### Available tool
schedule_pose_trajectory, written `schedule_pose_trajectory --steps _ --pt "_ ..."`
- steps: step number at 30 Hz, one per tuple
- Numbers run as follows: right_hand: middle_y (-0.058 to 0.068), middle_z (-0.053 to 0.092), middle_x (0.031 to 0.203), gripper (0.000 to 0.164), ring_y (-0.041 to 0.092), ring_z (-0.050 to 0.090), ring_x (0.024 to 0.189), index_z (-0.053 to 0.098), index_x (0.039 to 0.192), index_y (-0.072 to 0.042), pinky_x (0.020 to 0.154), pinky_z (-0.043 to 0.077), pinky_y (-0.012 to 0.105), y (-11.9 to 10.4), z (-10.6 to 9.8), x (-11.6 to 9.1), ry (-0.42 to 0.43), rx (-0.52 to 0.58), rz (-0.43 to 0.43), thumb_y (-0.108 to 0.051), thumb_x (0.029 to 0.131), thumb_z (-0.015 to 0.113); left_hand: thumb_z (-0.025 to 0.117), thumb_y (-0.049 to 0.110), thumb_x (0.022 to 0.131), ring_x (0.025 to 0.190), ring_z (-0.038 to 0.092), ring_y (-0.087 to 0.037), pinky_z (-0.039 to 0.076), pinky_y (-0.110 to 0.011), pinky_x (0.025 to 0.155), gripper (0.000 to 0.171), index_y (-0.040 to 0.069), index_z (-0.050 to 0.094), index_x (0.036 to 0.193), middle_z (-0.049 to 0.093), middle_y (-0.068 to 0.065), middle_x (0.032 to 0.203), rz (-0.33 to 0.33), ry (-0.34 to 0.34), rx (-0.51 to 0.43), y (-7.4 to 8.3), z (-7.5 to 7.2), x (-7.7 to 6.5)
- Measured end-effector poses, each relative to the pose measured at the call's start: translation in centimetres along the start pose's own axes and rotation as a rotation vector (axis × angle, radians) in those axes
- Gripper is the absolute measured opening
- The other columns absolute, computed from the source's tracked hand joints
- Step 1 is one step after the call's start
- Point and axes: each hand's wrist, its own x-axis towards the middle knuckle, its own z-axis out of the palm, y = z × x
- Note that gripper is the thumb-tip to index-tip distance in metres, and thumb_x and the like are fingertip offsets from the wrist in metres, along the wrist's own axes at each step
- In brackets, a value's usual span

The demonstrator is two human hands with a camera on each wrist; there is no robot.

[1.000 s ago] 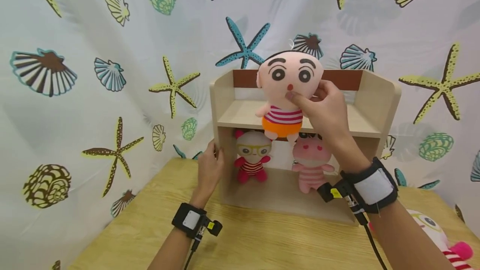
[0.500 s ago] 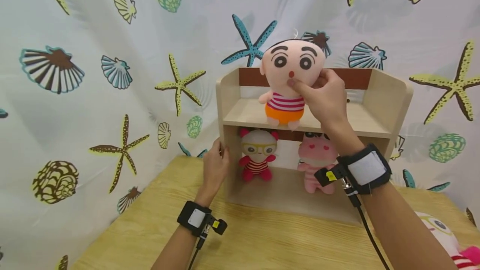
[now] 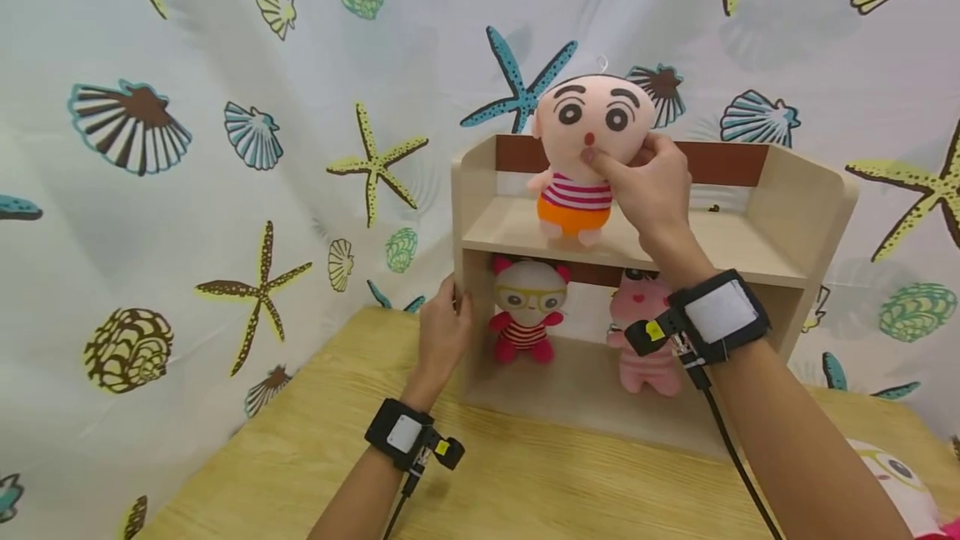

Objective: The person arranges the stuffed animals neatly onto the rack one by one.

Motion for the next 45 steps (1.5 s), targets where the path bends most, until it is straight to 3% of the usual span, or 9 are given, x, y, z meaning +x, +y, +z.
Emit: schedule_pose_trajectory --steps 7,18,32,45 --pt "0.015 0.058 0.133 0.073 0.021 0.051 0.114 0.048 0.144 -0.005 0.099 0.047 0.039 0.2 1.7 1.3 -0.017 -0.009 0.017 -0.044 0.088 0.074 0.061 0.001 0.095 0.091 0.071 -0.035 0.057 -0.046 0.074 0.03 -0.008 0.06 0.123 0.07 -0.025 0.103 0.018 0.003 -0.019 0.0 0.1 -0.3" --pt "0.013 0.057 0.138 0.073 0.022 0.051 0.118 0.045 0.147 -0.008 0.1 0.046 0.038 -0.2 4.3 3.0 -0.042 -0.023 0.03 -0.044 0.089 0.072 0.06 0.002 0.096 0.092 0.071 -0.033 0.057 -0.045 0.074 0.032 -0.007 0.059 0.127 0.07 -0.024 0.106 -0.009 -0.004 -0.034 0.0 -0.2 0.1" --pt "0.014 0.058 0.131 0.075 0.019 0.051 0.111 0.046 0.143 -0.003 0.091 0.047 0.032 0.9 6.1 4.4 -0.063 -0.09 0.056 -0.049 0.088 0.07 0.06 0.004 0.097 0.093 0.071 -0.032 0.058 -0.043 0.075 0.033 -0.007 0.058 0.128 0.07 -0.024 0.108 -0.014 -0.019 -0.014 -0.1 -0.3 0.1" --pt "0.015 0.053 0.14 0.078 0.023 0.048 0.117 0.04 0.149 -0.005 0.1 0.045 0.037 1.3 7.6 6.0 -0.086 -0.123 0.072 -0.05 0.091 0.066 0.061 0.004 0.097 0.092 0.072 -0.03 0.058 -0.04 0.073 0.034 -0.006 0.058 0.129 0.071 -0.022 0.107 -0.005 -0.01 -0.008 -0.4 -0.2 0.2"
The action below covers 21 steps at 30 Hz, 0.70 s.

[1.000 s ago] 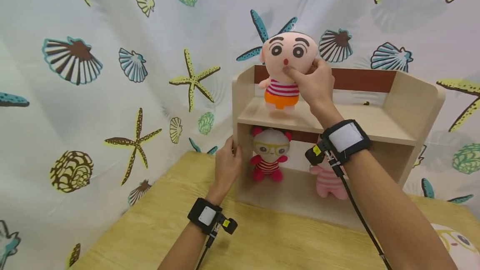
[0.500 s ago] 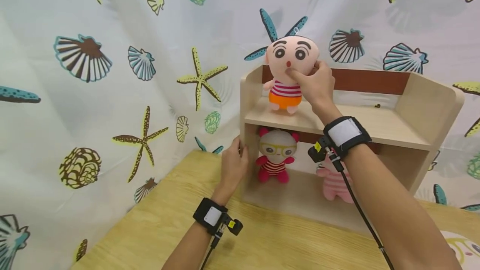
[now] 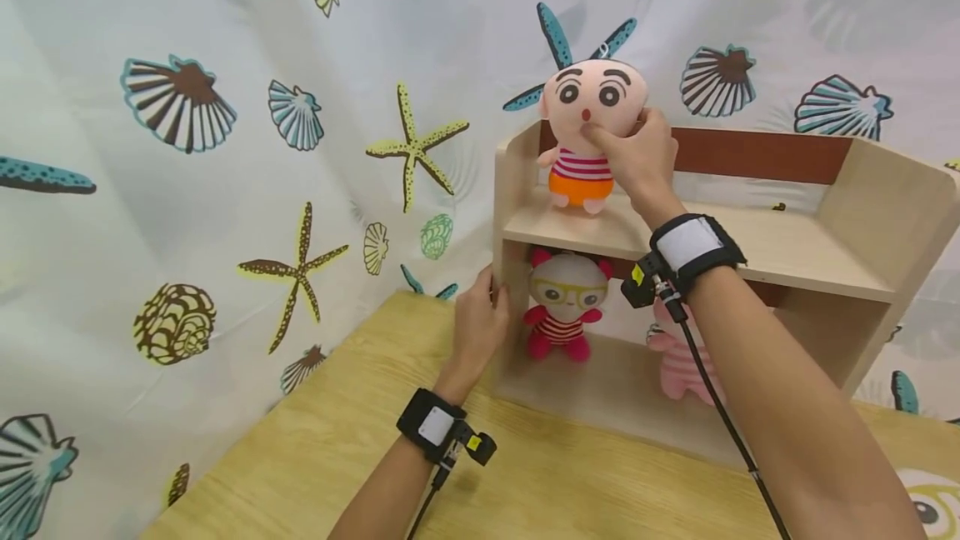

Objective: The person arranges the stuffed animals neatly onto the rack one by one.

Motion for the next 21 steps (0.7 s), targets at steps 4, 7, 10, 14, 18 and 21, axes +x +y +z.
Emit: schedule_pose_trajectory --steps 4,7,10,14,18,21 --pt "0.014 0.052 0.141 0.078 0.023 0.048 0.117 0.039 0.149 -0.005 0.1 0.045 0.036 0.3 0.1 0.3 0.0 -0.004 0.008 -0.051 0.091 0.066 0.061 0.004 0.097 0.092 0.072 -0.03 0.058 -0.04 0.073 0.033 -0.006 0.058 0.128 0.071 -0.023 0.107 0.005 0.002 0.003 0.1 -0.1 0.0" --pt "0.014 0.052 0.142 0.079 0.022 0.048 0.117 0.039 0.149 -0.005 0.1 0.045 0.036 0.5 0.4 0.5 -0.001 -0.004 0.011 -0.051 0.091 0.065 0.061 0.003 0.097 0.093 0.072 -0.031 0.058 -0.041 0.074 0.032 -0.006 0.058 0.127 0.071 -0.023 0.107 -0.003 -0.004 0.001 0.2 -0.2 0.0" --pt "0.014 0.052 0.141 0.078 0.022 0.048 0.118 0.039 0.149 -0.005 0.101 0.045 0.036 0.7 0.7 0.7 0.005 -0.002 0.007 -0.051 0.091 0.065 0.062 0.003 0.096 0.093 0.071 -0.031 0.058 -0.041 0.075 0.029 -0.006 0.06 0.124 0.071 -0.023 0.105 -0.008 -0.006 0.008 0.2 -0.3 0.1" --pt "0.015 0.054 0.139 0.077 0.022 0.049 0.116 0.041 0.148 -0.005 0.1 0.045 0.035 1.1 0.9 1.1 0.012 -0.01 0.0 -0.05 0.091 0.066 0.062 0.002 0.095 0.093 0.071 -0.032 0.057 -0.042 0.076 0.028 -0.006 0.06 0.122 0.071 -0.023 0.103 -0.004 -0.005 0.015 0.2 -0.2 0.2" --pt "0.013 0.055 0.137 0.078 0.019 0.049 0.112 0.042 0.148 -0.005 0.098 0.045 0.032 1.7 1.0 1.6 0.008 0.015 0.023 -0.051 0.09 0.067 0.062 0.002 0.095 0.094 0.071 -0.032 0.057 -0.042 0.078 0.031 -0.006 0.059 0.125 0.071 -0.023 0.105 -0.001 0.002 0.011 0.1 -0.1 0.2" --pt "0.011 0.054 0.137 0.079 0.017 0.049 0.112 0.041 0.149 -0.007 0.099 0.043 0.032 2.1 1.0 2.0 0.0 0.045 0.053 -0.052 0.09 0.068 0.062 0.002 0.096 0.094 0.071 -0.031 0.057 -0.041 0.077 0.031 -0.006 0.059 0.126 0.071 -0.022 0.106 0.0 -0.001 0.012 0.1 -0.1 0.2"
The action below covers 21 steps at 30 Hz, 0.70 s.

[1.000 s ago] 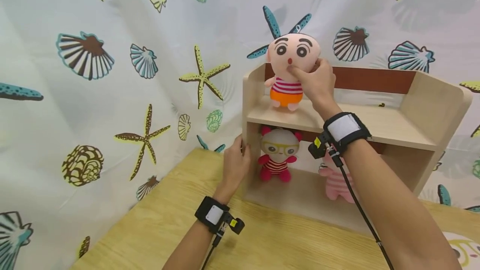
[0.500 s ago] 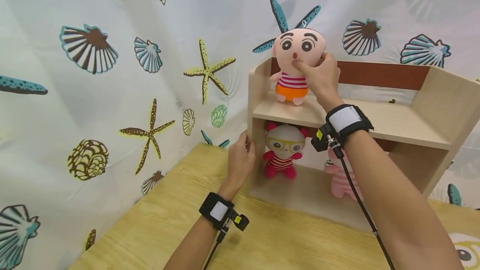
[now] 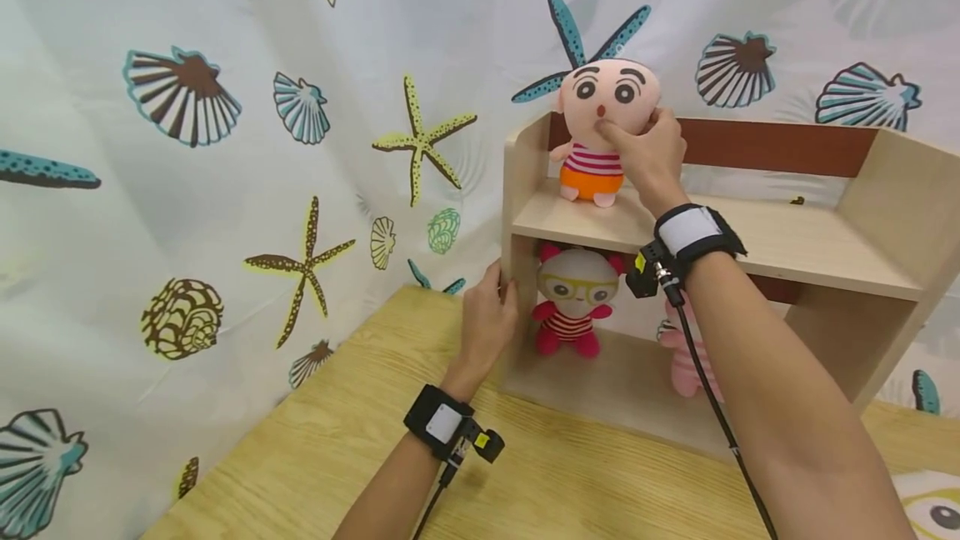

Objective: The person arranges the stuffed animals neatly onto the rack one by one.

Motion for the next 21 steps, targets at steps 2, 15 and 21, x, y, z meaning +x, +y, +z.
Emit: schedule_pose_trajectory --steps 2,15,21 --pt "0.011 0.053 0.139 0.08 0.018 0.048 0.113 0.04 0.15 -0.007 0.1 0.042 0.033 0.08 0.04 0.13 -0.007 0.006 0.007 -0.052 0.09 0.068 0.062 0.003 0.096 0.094 0.071 -0.03 0.058 -0.04 0.076 0.031 -0.006 0.059 0.125 0.071 -0.022 0.106 0.002 -0.001 0.004 0.02 -0.02 0.0" --pt "0.012 0.043 0.151 0.088 0.023 0.043 0.129 0.026 0.154 -0.008 0.108 0.037 0.034 -0.46 0.85 -0.27 -0.084 0.031 0.012 -0.055 0.09 0.065 0.062 0.002 0.096 0.093 0.071 -0.031 0.057 -0.041 0.077 0.032 -0.007 0.059 0.126 0.071 -0.023 0.105 -0.008 0.011 0.007 0.2 -0.41 0.15" --pt "0.013 0.04 0.154 0.091 0.026 0.041 0.133 0.024 0.155 -0.007 0.111 0.035 0.036 0.12 0.5 -0.25 -0.097 0.053 0.009 -0.057 0.09 0.064 0.062 0.003 0.096 0.094 0.071 -0.032 0.057 -0.042 0.078 0.032 -0.008 0.059 0.126 0.071 -0.023 0.106 -0.005 -0.008 -0.011 0.32 -0.23 -0.07"
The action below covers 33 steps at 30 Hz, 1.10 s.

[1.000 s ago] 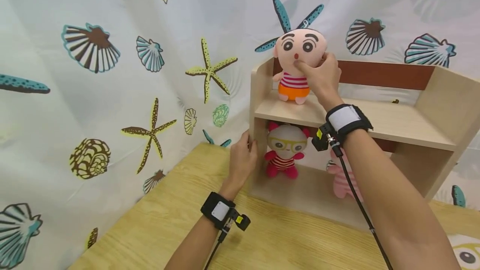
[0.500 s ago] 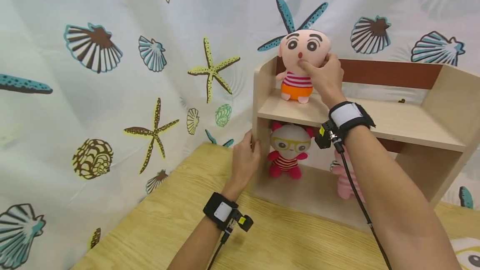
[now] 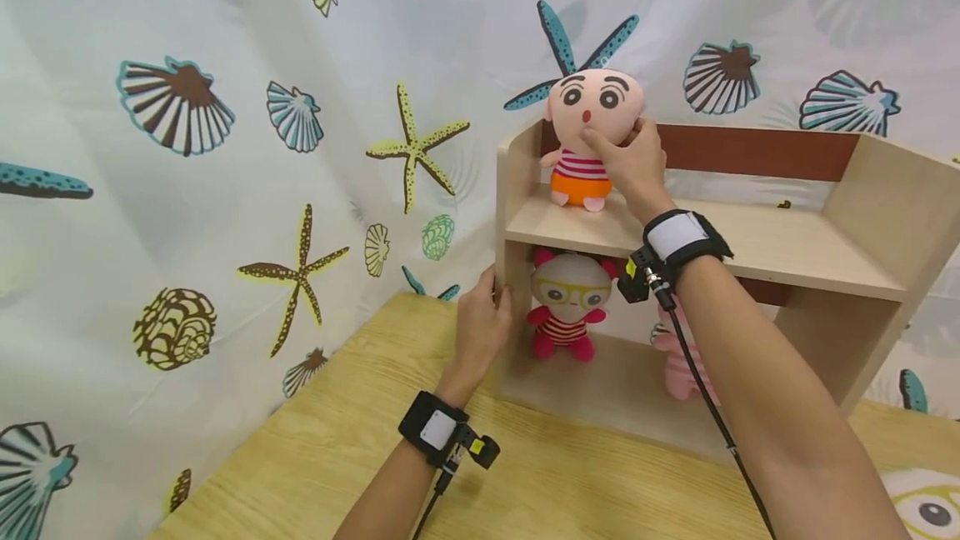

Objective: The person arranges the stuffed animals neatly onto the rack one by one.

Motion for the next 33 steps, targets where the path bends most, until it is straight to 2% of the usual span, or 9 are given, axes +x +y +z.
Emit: schedule_pose_trajectory --steps 6,15,22,25,28,31,33 --pt "0.014 0.042 0.152 0.088 0.026 0.042 0.131 0.026 0.153 -0.006 0.111 0.034 0.039 0.0 -0.3 0.0 -0.025 -0.014 -0.019 -0.056 0.091 0.064 0.061 0.003 0.097 0.095 0.071 -0.03 0.057 -0.041 0.078 0.032 -0.007 0.058 0.127 0.07 -0.023 0.108 0.004 0.003 -0.01 0.1 0.1 0.0" --pt "0.011 0.047 0.15 0.082 0.025 0.043 0.136 0.033 0.153 -0.011 0.113 0.031 0.041 0.2 -0.7 -0.1 -0.057 -0.023 -0.063 -0.053 0.091 0.066 0.061 0.003 0.097 0.094 0.071 -0.029 0.058 -0.039 0.076 0.033 -0.006 0.058 0.129 0.071 -0.022 0.108 0.013 0.0 -0.022 0.1 0.1 0.0" --pt "0.013 0.047 0.15 0.083 0.028 0.04 0.138 0.037 0.153 -0.008 0.114 0.028 0.046 0.5 -1.1 -0.6 -0.095 -0.064 -0.067 -0.055 0.092 0.064 0.061 0.002 0.097 0.095 0.071 -0.031 0.057 -0.041 0.078 0.032 -0.007 0.058 0.127 0.07 -0.023 0.108 0.0 0.0 -0.012 0.1 0.1 -0.1" --pt "0.014 0.044 0.152 0.085 0.032 0.037 0.138 0.036 0.154 -0.006 0.114 0.027 0.049 0.7 -1.5 -0.9 -0.126 -0.095 -0.064 -0.058 0.092 0.062 0.061 0.002 0.097 0.096 0.071 -0.031 0.057 -0.041 0.079 0.032 -0.007 0.058 0.128 0.07 -0.023 0.11 -0.002 -0.006 -0.024 0.2 0.2 0.0" --pt "0.016 0.032 0.158 0.091 0.035 0.031 0.14 0.03 0.156 -0.003 0.114 0.024 0.052 1.0 -2.0 -1.3 -0.144 -0.138 -0.043 -0.062 0.092 0.059 0.061 0.002 0.097 0.096 0.071 -0.031 0.057 -0.041 0.079 0.032 -0.007 0.058 0.128 0.07 -0.023 0.11 0.0 -0.007 -0.023 0.2 0.2 0.0" --pt "0.019 0.017 0.163 0.102 0.039 0.024 0.144 0.016 0.159 -0.002 0.115 0.022 0.054 1.3 -2.4 -1.7 -0.157 -0.161 -0.004 -0.066 0.09 0.057 0.062 0.001 0.096 0.095 0.071 -0.032 0.057 -0.041 0.078 0.031 -0.007 0.059 0.126 0.07 -0.024 0.108 0.005 0.0 -0.007 0.2 0.2 0.0" --pt "0.021 0.013 0.163 0.108 0.041 0.024 0.144 0.008 0.159 -0.001 0.114 0.024 0.054 1.4 -2.6 -2.1 -0.171 -0.16 0.018 -0.066 0.089 0.058 0.062 0.001 0.096 0.095 0.071 -0.032 0.057 -0.042 0.078 0.032 -0.007 0.059 0.126 0.07 -0.024 0.108 0.005 0.002 -0.003 0.2 0.2 -0.1"
